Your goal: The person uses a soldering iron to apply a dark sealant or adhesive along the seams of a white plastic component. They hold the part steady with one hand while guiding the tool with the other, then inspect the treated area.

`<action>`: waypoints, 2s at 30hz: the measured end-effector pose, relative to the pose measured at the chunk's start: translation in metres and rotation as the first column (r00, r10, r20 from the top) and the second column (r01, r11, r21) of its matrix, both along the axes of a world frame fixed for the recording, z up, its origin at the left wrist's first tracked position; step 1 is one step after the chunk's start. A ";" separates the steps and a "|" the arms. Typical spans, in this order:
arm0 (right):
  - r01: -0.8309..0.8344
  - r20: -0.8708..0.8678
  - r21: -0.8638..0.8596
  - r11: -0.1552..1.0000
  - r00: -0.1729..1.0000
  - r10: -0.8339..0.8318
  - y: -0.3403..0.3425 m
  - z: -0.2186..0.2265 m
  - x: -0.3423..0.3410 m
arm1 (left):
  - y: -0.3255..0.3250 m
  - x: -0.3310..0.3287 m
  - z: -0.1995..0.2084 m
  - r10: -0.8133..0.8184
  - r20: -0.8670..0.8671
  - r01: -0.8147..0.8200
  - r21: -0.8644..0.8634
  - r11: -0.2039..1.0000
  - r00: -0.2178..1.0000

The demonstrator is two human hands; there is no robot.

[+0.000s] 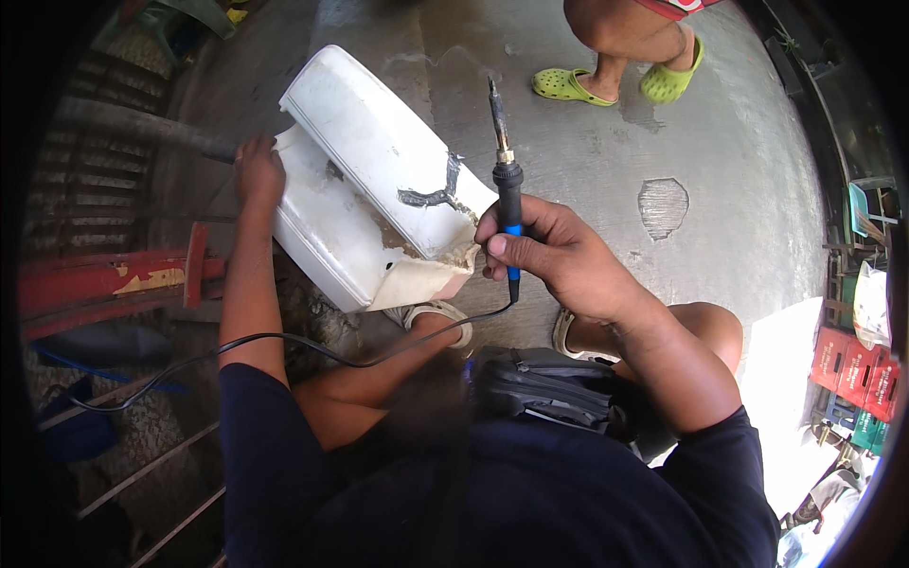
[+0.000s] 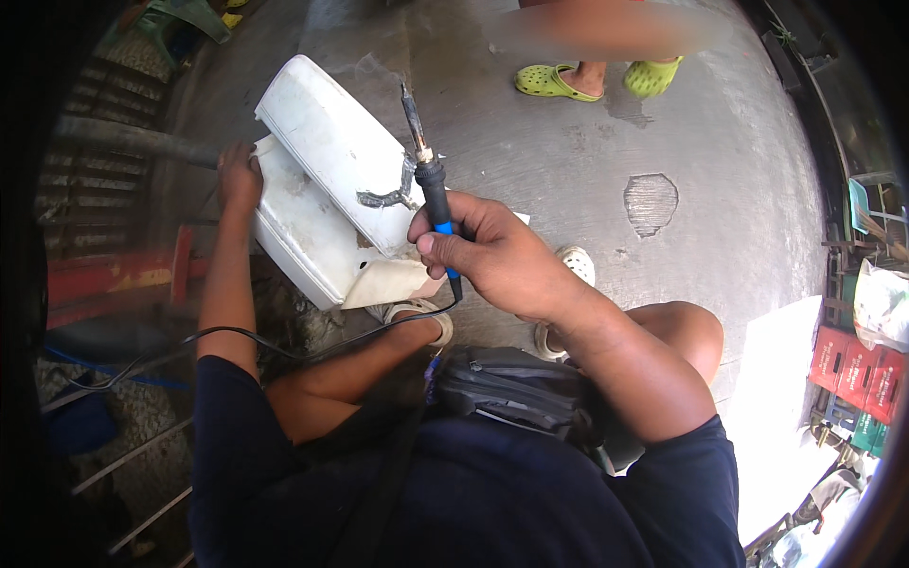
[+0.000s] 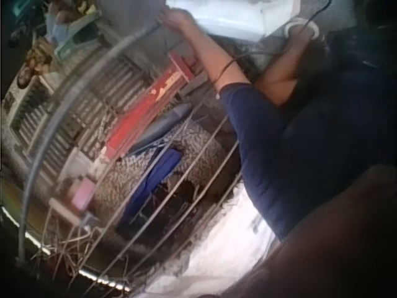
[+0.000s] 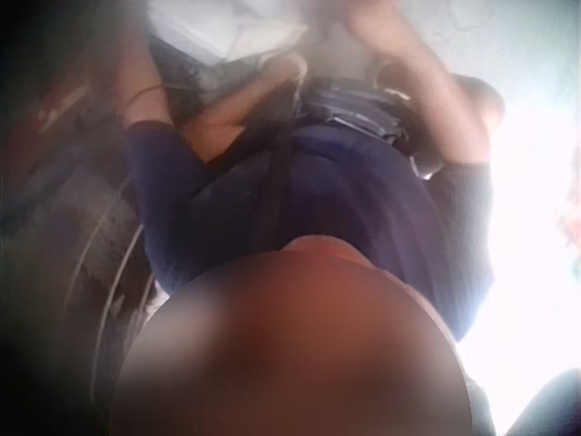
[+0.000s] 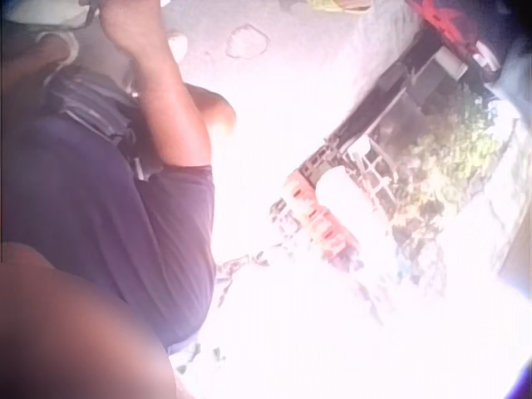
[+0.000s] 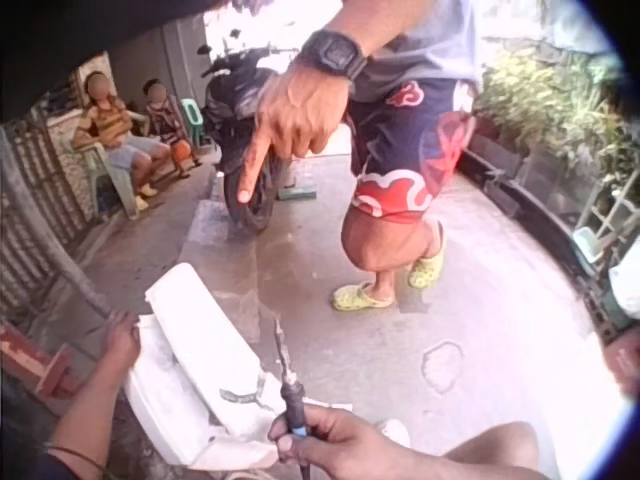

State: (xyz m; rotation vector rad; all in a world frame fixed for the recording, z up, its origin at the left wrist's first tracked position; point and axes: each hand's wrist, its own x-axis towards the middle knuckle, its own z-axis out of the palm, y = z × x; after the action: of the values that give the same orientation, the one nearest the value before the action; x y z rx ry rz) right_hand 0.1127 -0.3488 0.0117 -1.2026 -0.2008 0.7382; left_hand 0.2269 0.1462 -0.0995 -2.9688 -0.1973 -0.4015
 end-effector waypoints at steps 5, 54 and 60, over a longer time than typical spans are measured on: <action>-0.053 -0.020 0.055 0.997 0.998 0.054 0.009 -0.001 0.000 | -0.031 -0.054 0.022 -0.020 0.069 0.024 -0.061 0.998 0.997; 0.502 0.620 -0.597 0.626 -0.206 0.757 0.056 0.119 0.043 | -0.199 -0.716 -0.039 0.299 -0.895 -0.944 -0.310 0.117 0.331; -0.343 0.651 -0.254 0.904 0.631 0.422 0.024 0.145 0.013 | -0.155 -0.602 0.063 0.550 -0.494 -0.719 -0.610 0.333 0.674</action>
State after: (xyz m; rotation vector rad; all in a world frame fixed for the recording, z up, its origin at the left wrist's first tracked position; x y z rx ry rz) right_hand 0.1257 -0.3243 0.1570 -1.5276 -1.1022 0.6271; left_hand -0.3753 -0.0091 -0.0365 -3.2212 -1.9297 0.1789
